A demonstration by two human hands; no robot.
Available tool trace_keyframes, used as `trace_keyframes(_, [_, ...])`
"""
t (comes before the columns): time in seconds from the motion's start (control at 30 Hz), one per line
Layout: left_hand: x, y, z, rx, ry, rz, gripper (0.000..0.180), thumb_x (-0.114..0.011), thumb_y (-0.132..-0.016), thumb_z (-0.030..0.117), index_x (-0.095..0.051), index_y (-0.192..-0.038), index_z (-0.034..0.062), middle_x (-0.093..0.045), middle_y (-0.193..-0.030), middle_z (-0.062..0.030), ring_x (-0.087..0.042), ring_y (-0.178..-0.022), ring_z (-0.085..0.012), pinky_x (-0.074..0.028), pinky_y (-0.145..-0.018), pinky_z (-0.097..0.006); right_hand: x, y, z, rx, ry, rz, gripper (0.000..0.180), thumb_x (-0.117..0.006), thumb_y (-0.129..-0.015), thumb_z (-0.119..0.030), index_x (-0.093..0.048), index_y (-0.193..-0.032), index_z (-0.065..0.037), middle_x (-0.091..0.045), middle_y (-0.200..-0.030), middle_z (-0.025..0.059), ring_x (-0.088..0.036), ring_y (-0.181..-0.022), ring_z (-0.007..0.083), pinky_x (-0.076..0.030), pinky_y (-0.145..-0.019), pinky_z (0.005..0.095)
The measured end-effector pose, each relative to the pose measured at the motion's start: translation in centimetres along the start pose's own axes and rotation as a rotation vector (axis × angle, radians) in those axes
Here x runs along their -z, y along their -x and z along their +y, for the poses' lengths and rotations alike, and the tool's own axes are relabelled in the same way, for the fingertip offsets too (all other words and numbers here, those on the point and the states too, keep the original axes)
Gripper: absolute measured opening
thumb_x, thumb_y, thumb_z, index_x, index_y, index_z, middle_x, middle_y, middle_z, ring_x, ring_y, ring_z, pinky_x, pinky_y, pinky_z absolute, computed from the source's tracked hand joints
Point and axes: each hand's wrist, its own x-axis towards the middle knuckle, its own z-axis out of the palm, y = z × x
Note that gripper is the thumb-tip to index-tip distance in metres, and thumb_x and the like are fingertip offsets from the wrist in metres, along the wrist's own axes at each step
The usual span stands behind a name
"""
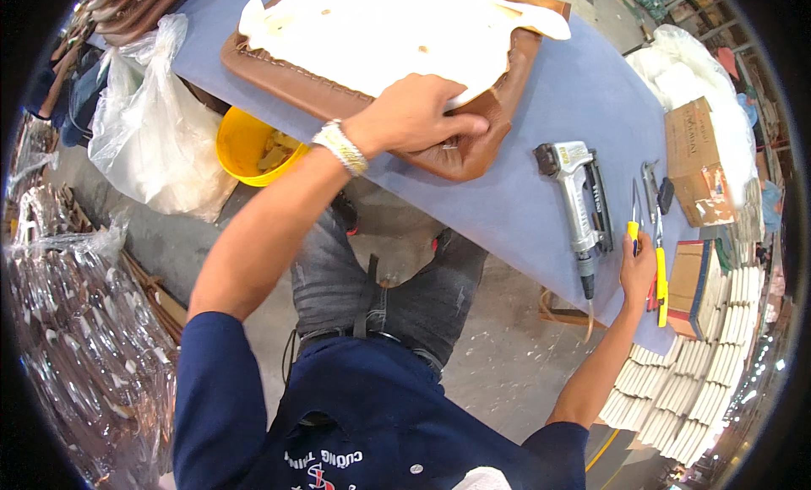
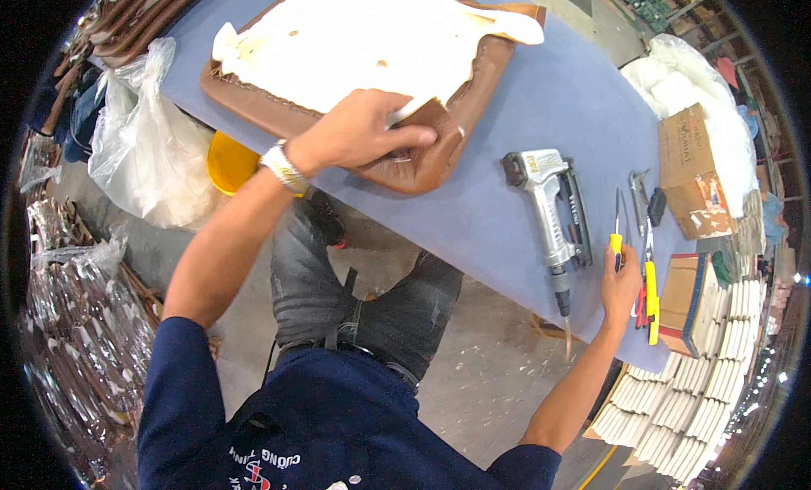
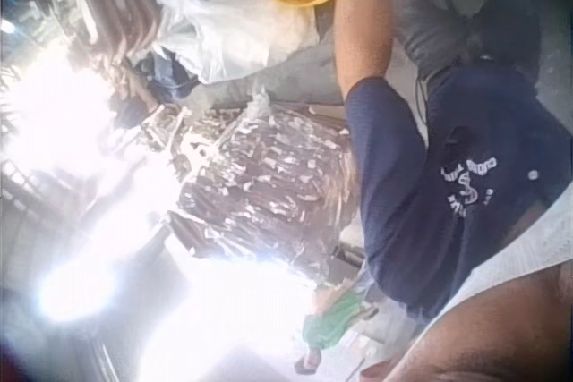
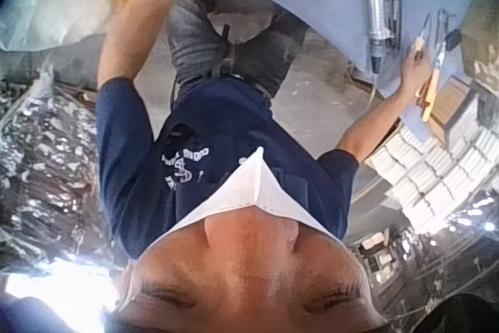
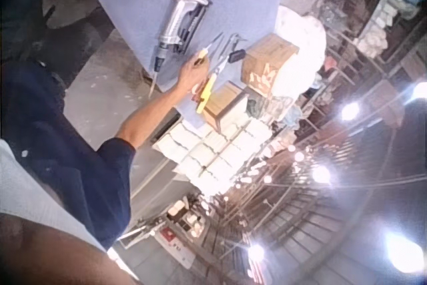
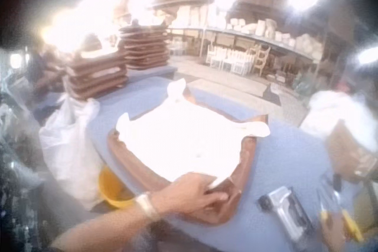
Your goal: The person staples white fabric onto a brown cushion base using a pneumatic staple gun. They repeatedly pull the fabric taut, fire staples along the edges, and use a yellow-handled screwdriver to tuck and smooth the fabric into the cushion's crevices. The person works around the perimeter of the cushion, adjusting the fabric and securing it in place.
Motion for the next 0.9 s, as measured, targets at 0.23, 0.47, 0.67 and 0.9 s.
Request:
trace_keyframes(0.23, [2.2, -0.1, -2.7, -0.123, -0.050, -0.167, 0.047, -0.087, -0.079, 0.040, -0.070, -0.092, -0.0014, -0.070, -0.084, -0.0183, -0.066, -0.078, -0.0399, -0.051, -0.071, -0.043, 8.7, 8.5, -17.9, -0.075, -0.546, -0.340, 0.036, -0.061, -0.105, -0.019, -0.060, -0.139, -0.007, -0.067, -0.091, 0.0044, -0.063, -0.080, 0.0079, -0.048, -0.064, 0.0262])
trace_keyframes(0.47, [0.6, 0.1, -3.3, -0.113, -0.041, -0.006, 0.040, -0.083, -0.083, 0.040, -0.073, -0.094, 0.0022, -0.072, -0.088, -0.0185, -0.068, -0.080, -0.0402, -0.052, -0.071, -0.045, 4.0, 10.4, -25.0, 0.547, -0.163, -0.264, 0.050, -0.070, -0.095, -0.012, -0.060, -0.143, -0.014, -0.067, -0.104, 0.0114, -0.069, -0.081, 0.0290, -0.056, -0.068, 0.0410])
trace_keyframes(0.67, [0.3, 0.1, -2.8, -0.045, 0.003, 0.005, 0.037, -0.082, -0.084, 0.038, -0.074, -0.097, 0.0040, -0.073, -0.088, -0.0180, -0.069, -0.082, -0.0404, -0.054, -0.073, -0.045, 2.8, 10.5, -24.9, 0.587, -0.030, -0.198, 0.055, -0.073, -0.092, -0.012, -0.060, -0.145, -0.018, -0.066, -0.103, 0.0091, -0.067, -0.081, 0.0270, -0.055, -0.068, 0.0403])
trace_keyframes(0.9, [0.0, 0.2, -3.2, -0.030, -0.010, 0.036, 0.035, -0.081, -0.083, 0.037, -0.073, -0.095, 0.0048, -0.074, -0.089, -0.0166, -0.069, -0.082, -0.0403, -0.054, -0.073, -0.046, 3.3, 10.7, -25.1, 0.590, 0.001, -0.206, 0.054, -0.078, -0.085, -0.004, -0.068, -0.138, -0.014, -0.067, -0.108, 0.0132, -0.069, -0.088, 0.0298, -0.056, -0.078, 0.0380])
